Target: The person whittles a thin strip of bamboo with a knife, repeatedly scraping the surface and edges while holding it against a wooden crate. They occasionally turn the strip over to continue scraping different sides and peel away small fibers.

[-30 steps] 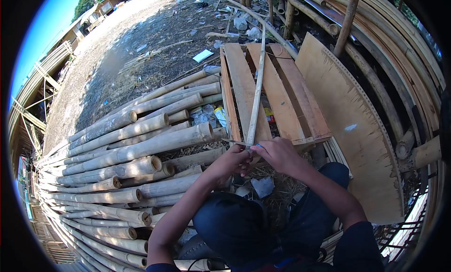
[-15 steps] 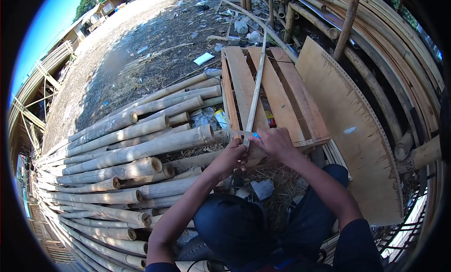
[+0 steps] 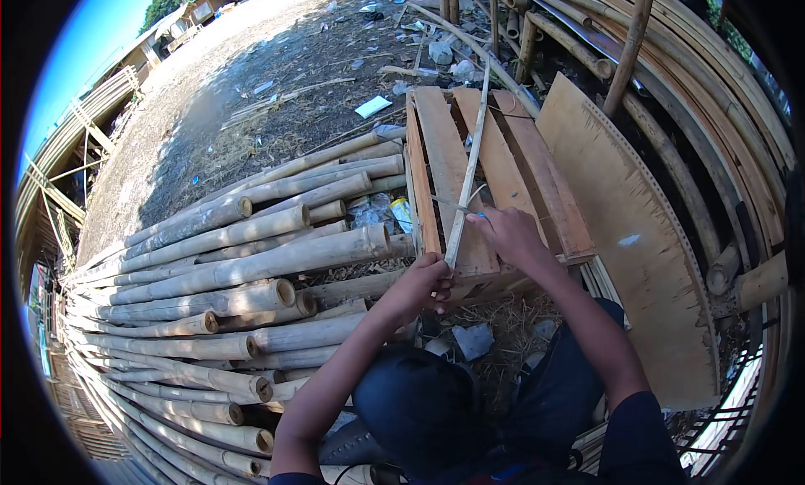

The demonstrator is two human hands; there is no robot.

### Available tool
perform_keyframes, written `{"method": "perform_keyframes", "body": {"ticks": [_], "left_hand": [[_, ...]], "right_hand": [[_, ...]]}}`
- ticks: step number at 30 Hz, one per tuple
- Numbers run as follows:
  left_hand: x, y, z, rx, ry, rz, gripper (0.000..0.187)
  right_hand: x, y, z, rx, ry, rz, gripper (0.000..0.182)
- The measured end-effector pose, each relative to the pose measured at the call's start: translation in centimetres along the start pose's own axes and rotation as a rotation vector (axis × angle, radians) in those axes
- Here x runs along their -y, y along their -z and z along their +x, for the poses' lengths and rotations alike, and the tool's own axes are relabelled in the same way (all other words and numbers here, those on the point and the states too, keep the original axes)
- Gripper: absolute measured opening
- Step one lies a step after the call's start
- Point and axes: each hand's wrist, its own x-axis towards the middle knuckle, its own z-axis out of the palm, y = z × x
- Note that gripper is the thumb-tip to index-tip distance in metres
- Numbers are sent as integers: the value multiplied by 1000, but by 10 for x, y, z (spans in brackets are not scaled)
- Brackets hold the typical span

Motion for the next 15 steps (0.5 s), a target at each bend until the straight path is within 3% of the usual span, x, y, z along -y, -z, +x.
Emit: {"method": "perform_keyframes", "body": {"ticks": [7, 9, 13, 15], "left_hand": [[0, 1, 2, -35, -21, 72, 19], [-4, -5, -5, -117, -131, 515, 21], [0, 0, -1, -103, -105, 408, 21], [1, 3, 2, 30, -20, 131, 16]], "right_hand": [[35, 4, -40, 134, -25, 236, 53], [39, 0, -47, 129, -28, 283, 52], [39, -5, -52, 117, -24, 364, 46], [38, -6, -53, 115, -28, 360, 45]]}}
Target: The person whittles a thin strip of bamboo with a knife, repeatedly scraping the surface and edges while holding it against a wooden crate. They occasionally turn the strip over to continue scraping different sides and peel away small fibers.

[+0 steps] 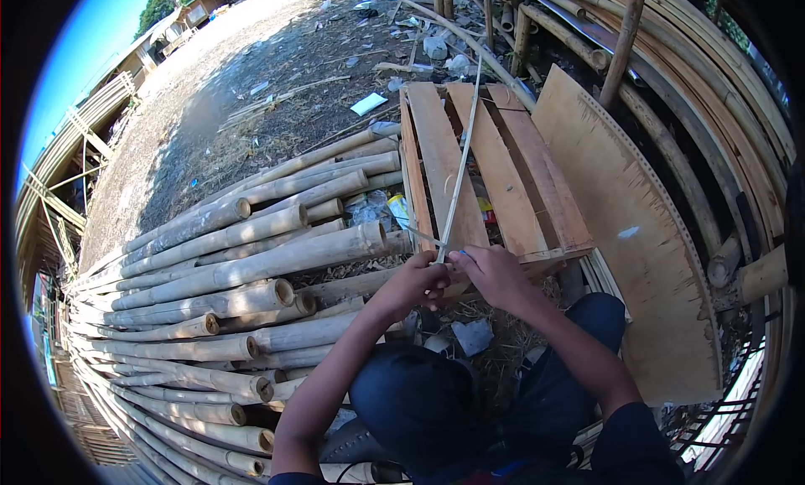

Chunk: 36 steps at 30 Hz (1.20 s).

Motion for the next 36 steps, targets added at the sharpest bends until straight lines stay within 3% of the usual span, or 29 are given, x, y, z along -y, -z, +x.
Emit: {"method": "perform_keyframes", "body": {"ticks": [3, 9, 11, 14, 19, 21, 26, 31, 36], "left_hand": [[-2, -2, 0, 68, 20, -81, 11], [-5, -8, -5, 72, 31, -139, 10], [-3, -7, -4, 97, 39, -130, 11], [-9, -17, -13, 122, 65, -88, 13], [-13, -24, -14, 123, 82, -30, 14], [-9, -17, -7, 86, 67, -52, 16], [-5, -16, -6, 57, 61, -30, 21], [1, -14, -4, -27, 58, 29, 19], [0, -12, -1, -5, 61, -30, 16]], "right_hand": [[-1, 0, -2, -38, 66, 99, 50], [2, 13, 3, 41, 92, -29, 45], [-8, 10, 8, -41, 167, -157, 48], [-36, 23, 26, -119, 64, -211, 50], [-44, 44, 32, -48, -48, -119, 57], [-29, 37, 15, 92, 32, 28, 55], [-7, 19, -2, 130, 97, 219, 51], [-11, 11, 4, 56, 220, -44, 49], [-14, 8, 9, -15, 177, -165, 47]]}}
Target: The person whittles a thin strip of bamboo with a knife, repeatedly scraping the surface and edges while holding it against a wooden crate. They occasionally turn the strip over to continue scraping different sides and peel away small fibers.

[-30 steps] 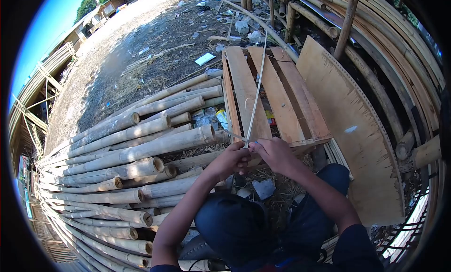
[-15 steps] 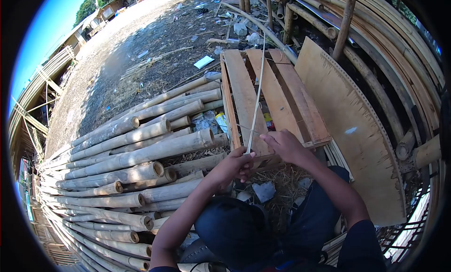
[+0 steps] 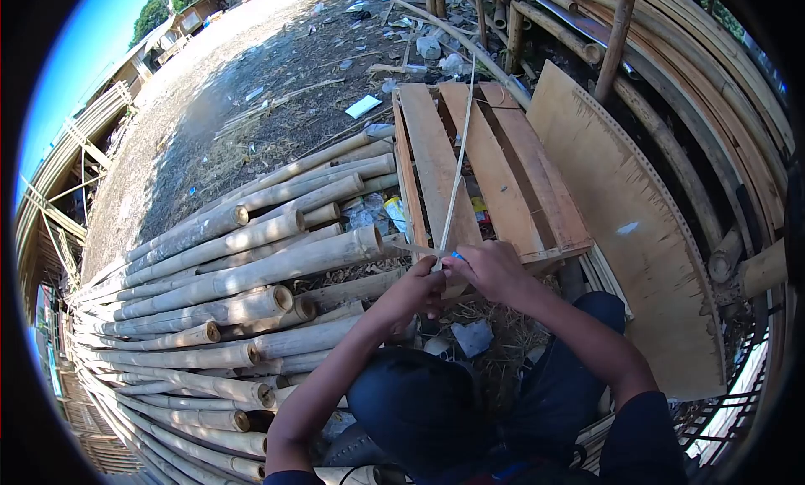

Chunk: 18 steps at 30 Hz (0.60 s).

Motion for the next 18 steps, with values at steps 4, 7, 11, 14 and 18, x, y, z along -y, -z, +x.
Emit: {"method": "perform_keyframes", "body": {"ticks": [4, 7, 11, 14, 18], "left_hand": [[1, -9, -10, 108, 47, 96, 15], [-1, -13, -11, 144, 11, 169, 20], [-6, -9, -7, 105, 20, 60, 20], [0, -4, -6, 94, 20, 72, 18], [0, -3, -7, 63, 18, 97, 22]], "right_hand": [[-43, 14, 25, -104, -287, -113, 51], [-71, 30, 26, -164, -285, -60, 54], [-41, 19, 5, 21, -181, 114, 56], [3, 11, -8, 127, -153, 262, 56], [1, 8, -4, 91, -44, 126, 50]]}}
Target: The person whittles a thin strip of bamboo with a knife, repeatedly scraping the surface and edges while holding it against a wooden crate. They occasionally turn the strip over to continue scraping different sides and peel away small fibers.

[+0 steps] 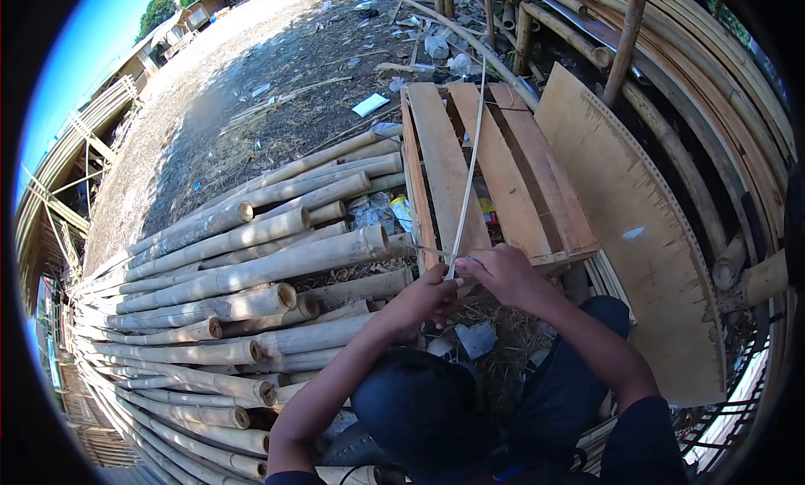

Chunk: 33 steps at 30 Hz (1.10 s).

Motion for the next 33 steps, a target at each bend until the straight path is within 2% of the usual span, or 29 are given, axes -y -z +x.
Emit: {"method": "perform_keyframes", "body": {"ticks": [7, 10, 12, 14, 16, 18, 19, 21, 22, 24, 26, 28, 33], "left_hand": [[7, 8, 12, -55, -22, 4, 24], [6, 4, 6, -6, 34, 48, 21], [-1, -11, -6, 18, 24, 109, 19], [-4, -13, -7, 31, 4, 162, 19], [0, -9, 0, 18, 20, 65, 19], [2, -3, 5, 11, 11, 48, 19], [6, 2, 10, 4, 9, 66, 19], [9, 3, 11, -8, 11, 76, 19], [4, 0, 8, -13, 24, 77, 20], [2, -2, 2, -19, 44, 80, 22], [0, -3, 2, -5, 23, 105, 27], [6, 1, 7, -5, 28, 86, 27], [6, 3, 7, -30, 29, 47, 28]], "right_hand": [[-11, -2, 14, -45, 80, -125, 51], [-23, 0, 21, -57, 38, -216, 52], [-60, 15, 38, -281, -130, -266, 56], [-66, 29, 42, -259, -147, -273, 57], [-55, 32, 35, -226, -181, -281, 57], [-33, 25, 23, -46, -173, -66, 58], [-21, 22, 15, -47, -172, -70, 58], [1, 12, -1, 101, -112, 130, 59], [8, 8, -6, 111, -112, 135, 59], [16, 2, -14, 94, -122, 379, 59], [5, -6, -13, 105, -139, 361, 58], [1, -9, -12, 10, 44, 172, 50], [3, -7, -6, -20, 65, -63, 46]]}}
